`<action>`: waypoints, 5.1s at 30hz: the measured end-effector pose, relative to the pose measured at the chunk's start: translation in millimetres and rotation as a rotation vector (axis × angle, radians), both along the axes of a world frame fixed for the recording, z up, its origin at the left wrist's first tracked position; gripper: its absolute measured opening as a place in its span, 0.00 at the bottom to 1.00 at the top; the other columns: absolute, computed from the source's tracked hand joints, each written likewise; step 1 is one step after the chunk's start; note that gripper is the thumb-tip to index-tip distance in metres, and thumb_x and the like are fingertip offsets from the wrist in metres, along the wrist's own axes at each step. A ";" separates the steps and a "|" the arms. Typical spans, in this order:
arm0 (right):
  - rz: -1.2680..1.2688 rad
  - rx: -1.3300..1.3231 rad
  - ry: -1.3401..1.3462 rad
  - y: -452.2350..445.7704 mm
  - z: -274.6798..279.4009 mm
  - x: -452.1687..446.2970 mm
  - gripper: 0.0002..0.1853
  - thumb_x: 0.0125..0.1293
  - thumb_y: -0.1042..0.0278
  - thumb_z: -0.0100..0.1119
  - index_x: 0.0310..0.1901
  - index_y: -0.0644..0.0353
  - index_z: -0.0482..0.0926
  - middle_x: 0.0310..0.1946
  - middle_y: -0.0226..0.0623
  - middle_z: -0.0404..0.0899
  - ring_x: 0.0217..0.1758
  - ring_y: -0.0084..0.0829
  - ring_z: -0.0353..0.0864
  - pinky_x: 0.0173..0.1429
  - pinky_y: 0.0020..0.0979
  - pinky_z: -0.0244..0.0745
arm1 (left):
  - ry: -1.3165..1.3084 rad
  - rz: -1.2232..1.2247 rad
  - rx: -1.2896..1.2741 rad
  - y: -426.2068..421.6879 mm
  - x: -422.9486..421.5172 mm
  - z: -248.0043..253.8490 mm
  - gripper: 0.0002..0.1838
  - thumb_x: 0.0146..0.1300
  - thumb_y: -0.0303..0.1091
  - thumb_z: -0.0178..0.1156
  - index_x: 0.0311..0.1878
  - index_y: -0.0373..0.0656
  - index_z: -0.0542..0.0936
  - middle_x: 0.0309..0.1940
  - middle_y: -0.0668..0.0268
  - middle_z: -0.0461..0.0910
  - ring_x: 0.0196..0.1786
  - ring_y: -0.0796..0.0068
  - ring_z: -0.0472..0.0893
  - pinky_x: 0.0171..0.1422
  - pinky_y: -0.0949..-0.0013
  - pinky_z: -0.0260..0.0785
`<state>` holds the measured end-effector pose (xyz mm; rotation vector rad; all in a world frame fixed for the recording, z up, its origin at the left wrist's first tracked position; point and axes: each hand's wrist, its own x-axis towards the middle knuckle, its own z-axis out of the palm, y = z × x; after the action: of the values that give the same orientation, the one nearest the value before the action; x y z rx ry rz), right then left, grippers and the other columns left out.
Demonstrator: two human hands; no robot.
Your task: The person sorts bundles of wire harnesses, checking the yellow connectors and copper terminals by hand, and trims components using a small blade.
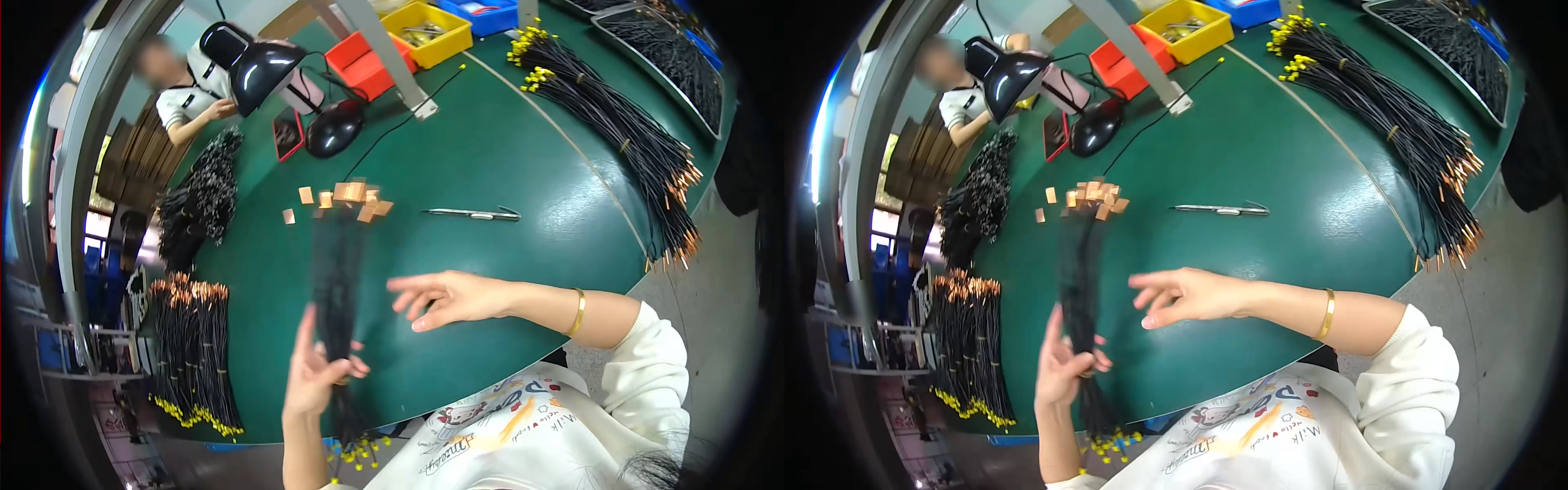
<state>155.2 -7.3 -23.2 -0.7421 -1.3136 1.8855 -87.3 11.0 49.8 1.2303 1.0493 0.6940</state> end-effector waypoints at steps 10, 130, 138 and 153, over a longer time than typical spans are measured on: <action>-0.128 0.025 0.279 -4.8 12.2 -5.9 0.33 0.58 0.61 0.53 0.61 0.60 0.49 0.48 0.41 0.67 0.50 0.31 0.69 0.54 0.31 0.65 | -0.022 -0.583 -0.569 -20.2 40.2 -34.9 0.25 0.51 0.26 0.56 0.53 0.33 0.61 0.30 0.57 0.75 0.28 0.67 0.78 0.32 0.73 0.69; -0.347 -0.226 0.030 1.4 26.7 14.2 0.12 0.49 0.79 0.60 0.37 0.62 0.72 0.35 0.28 0.73 0.40 0.17 0.71 0.45 0.21 0.66 | -0.112 -0.042 0.002 -12.8 74.7 -49.9 0.09 0.55 0.24 0.55 0.40 0.33 0.75 0.36 0.64 0.75 0.32 0.82 0.74 0.32 0.80 0.67; -0.368 -0.127 -0.062 -0.2 14.5 12.6 0.12 0.51 0.78 0.59 0.39 0.63 0.72 0.33 0.29 0.74 0.37 0.18 0.72 0.42 0.19 0.67 | 0.087 -0.132 0.104 -17.5 78.5 -45.7 0.06 0.56 0.25 0.54 0.35 0.32 0.75 0.29 0.66 0.75 0.30 0.84 0.73 0.32 0.81 0.65; -0.331 -0.280 0.132 3.9 16.4 12.6 0.11 0.52 0.77 0.57 0.39 0.65 0.74 0.36 0.35 0.76 0.39 0.21 0.74 0.46 0.23 0.69 | -0.065 -0.127 0.109 -12.4 73.5 -48.9 0.07 0.57 0.25 0.53 0.35 0.30 0.74 0.27 0.67 0.74 0.30 0.83 0.72 0.34 0.80 0.65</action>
<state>167.9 -3.5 -6.8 -0.8986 -0.7978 1.8272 -13.8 -1.4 0.9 1.3469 0.8808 0.6950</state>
